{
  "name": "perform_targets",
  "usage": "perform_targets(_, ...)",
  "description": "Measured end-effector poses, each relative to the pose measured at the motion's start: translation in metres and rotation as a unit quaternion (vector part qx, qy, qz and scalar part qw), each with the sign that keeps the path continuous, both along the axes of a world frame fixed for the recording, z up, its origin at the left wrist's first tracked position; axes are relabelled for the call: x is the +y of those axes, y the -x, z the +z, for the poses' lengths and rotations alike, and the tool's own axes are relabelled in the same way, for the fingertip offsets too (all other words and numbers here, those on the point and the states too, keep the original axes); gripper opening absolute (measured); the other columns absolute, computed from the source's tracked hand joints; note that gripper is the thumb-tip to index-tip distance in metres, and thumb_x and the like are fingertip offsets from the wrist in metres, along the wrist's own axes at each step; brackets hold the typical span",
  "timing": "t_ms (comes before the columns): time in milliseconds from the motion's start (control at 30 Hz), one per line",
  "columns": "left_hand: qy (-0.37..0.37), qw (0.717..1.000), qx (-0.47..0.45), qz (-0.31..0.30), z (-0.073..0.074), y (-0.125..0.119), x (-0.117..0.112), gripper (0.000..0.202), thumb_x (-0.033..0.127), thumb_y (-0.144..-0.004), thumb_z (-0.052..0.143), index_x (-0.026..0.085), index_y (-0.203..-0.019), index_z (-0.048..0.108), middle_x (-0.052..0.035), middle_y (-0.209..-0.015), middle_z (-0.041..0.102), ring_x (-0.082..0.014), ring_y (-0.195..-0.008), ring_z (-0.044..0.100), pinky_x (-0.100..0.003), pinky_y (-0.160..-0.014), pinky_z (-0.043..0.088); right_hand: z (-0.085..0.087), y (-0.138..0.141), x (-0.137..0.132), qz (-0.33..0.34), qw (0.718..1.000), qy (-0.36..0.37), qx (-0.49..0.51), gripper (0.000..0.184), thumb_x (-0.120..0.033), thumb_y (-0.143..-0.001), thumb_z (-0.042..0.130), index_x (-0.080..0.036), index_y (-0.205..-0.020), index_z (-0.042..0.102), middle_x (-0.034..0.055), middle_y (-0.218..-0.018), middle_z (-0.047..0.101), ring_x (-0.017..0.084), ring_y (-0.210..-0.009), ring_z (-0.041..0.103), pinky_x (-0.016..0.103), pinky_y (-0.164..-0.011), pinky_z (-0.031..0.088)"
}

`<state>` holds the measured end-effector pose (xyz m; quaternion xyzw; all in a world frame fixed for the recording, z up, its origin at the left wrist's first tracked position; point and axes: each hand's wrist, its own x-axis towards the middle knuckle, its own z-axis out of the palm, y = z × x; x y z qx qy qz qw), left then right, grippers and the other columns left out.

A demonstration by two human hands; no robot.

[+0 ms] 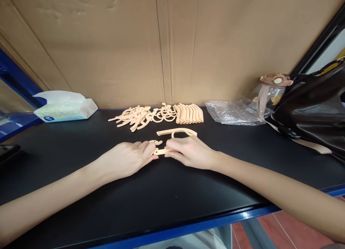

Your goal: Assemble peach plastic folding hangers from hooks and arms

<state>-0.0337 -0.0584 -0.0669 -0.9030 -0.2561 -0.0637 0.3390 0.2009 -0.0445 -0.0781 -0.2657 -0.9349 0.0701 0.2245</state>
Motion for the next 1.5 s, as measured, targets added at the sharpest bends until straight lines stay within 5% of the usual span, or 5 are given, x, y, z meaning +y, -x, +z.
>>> perform_targets(933,0.014,1.000,0.010,0.003,0.0005,-0.0022,-0.0019,0.025,0.025,-0.099,0.031,0.015,-0.079,0.042,0.0009,-0.057,0.050,-0.0144,-0.042,0.053,-0.027,-0.040,0.018,-0.0004,-0.0001,0.0001,0.003,0.999,0.043,0.016,0.019,-0.033,-0.095,0.045,-0.018,-0.088,0.055,0.0000,-0.077,0.061,0.010,-0.063,0.055,0.021,-0.057,0.039)
perform_targets(1200,0.023,0.996,0.086,0.024,0.0063,-0.0048,-0.0052,0.027,0.022,-0.098,0.031,0.016,-0.076,0.044,-0.0023,-0.065,0.055,-0.0139,-0.044,0.051,-0.029,-0.038,0.019,0.0021,0.0025,-0.0008,0.006,0.995,0.101,0.023,0.014,-0.029,-0.092,0.052,-0.018,-0.085,0.055,-0.0005,-0.077,0.062,0.011,-0.066,0.057,0.023,-0.064,0.041)
perform_targets(1500,0.012,0.999,0.031,-0.028,0.0019,-0.0002,-0.0012,0.032,0.033,-0.099,0.031,0.016,-0.076,0.044,0.0003,-0.058,0.050,-0.0141,-0.042,0.051,-0.027,-0.040,0.021,0.0033,0.0026,-0.0006,0.020,0.993,0.110,0.023,0.012,-0.027,-0.091,0.053,-0.018,-0.086,0.057,-0.0030,-0.071,0.058,0.009,-0.058,0.050,0.022,-0.061,0.038)
